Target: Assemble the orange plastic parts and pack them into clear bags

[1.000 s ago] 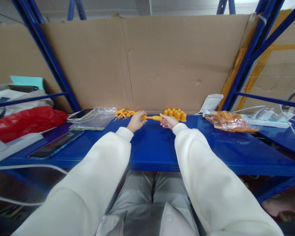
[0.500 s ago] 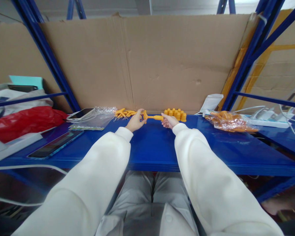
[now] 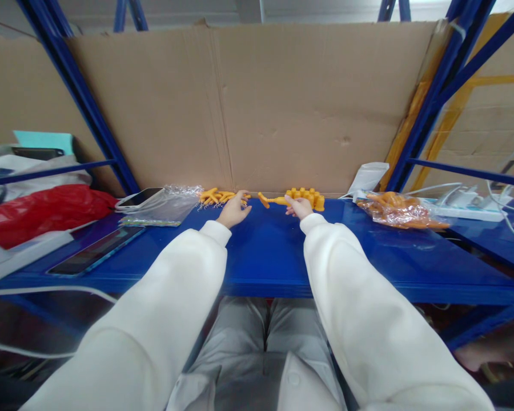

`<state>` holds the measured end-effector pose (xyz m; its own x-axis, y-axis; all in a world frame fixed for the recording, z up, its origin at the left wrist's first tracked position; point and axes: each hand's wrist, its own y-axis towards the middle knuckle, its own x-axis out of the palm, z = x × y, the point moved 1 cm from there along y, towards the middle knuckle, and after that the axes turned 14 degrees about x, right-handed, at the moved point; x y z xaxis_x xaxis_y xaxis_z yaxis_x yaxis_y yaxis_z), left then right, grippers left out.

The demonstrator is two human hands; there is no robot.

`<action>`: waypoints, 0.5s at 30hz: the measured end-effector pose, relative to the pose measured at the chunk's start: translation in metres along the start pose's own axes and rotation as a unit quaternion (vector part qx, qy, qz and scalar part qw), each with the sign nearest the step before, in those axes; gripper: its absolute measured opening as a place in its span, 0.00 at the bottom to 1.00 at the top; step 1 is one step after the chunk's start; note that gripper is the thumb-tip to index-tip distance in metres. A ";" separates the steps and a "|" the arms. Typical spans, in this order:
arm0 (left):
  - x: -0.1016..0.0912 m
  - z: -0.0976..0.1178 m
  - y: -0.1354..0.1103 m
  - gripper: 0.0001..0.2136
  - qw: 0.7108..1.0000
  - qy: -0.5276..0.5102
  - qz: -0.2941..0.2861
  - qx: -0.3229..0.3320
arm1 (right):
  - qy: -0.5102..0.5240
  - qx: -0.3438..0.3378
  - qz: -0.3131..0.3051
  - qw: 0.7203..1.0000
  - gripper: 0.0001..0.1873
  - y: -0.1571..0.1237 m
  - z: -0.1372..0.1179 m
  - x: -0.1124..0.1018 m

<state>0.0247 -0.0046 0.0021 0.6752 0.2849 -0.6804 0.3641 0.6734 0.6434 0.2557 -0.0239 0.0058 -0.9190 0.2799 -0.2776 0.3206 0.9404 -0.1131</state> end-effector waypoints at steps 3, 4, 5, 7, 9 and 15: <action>-0.002 0.000 0.000 0.18 1.000 0.029 -0.002 -0.004 | -0.136 -0.110 0.085 0.981 0.14 0.003 0.001 0.000; -0.003 0.000 0.000 0.16 0.999 0.039 -0.006 -0.005 | -0.188 -0.139 0.108 0.966 0.16 0.003 0.001 0.000; -0.003 0.000 0.001 0.15 0.999 0.050 -0.012 -0.005 | -0.241 -0.159 0.122 0.949 0.18 0.002 0.002 0.000; -0.003 0.000 0.001 0.14 0.997 0.072 -0.028 -0.008 | -0.341 -0.164 0.123 0.917 0.20 0.000 0.004 0.000; -0.003 -0.001 0.001 0.15 0.994 0.093 -0.050 -0.010 | -0.416 -0.145 0.107 0.891 0.20 -0.003 0.006 0.001; 0.000 -0.001 -0.003 0.23 0.976 0.133 -0.172 -0.031 | -0.481 -0.124 0.093 0.863 0.26 -0.009 0.005 0.003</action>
<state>0.0226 -0.0058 0.0001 0.3266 0.1955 -0.9247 0.4949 0.7981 0.3435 0.2512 -0.0327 0.0017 -0.2020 0.2537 -0.9459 0.2730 0.9422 0.1944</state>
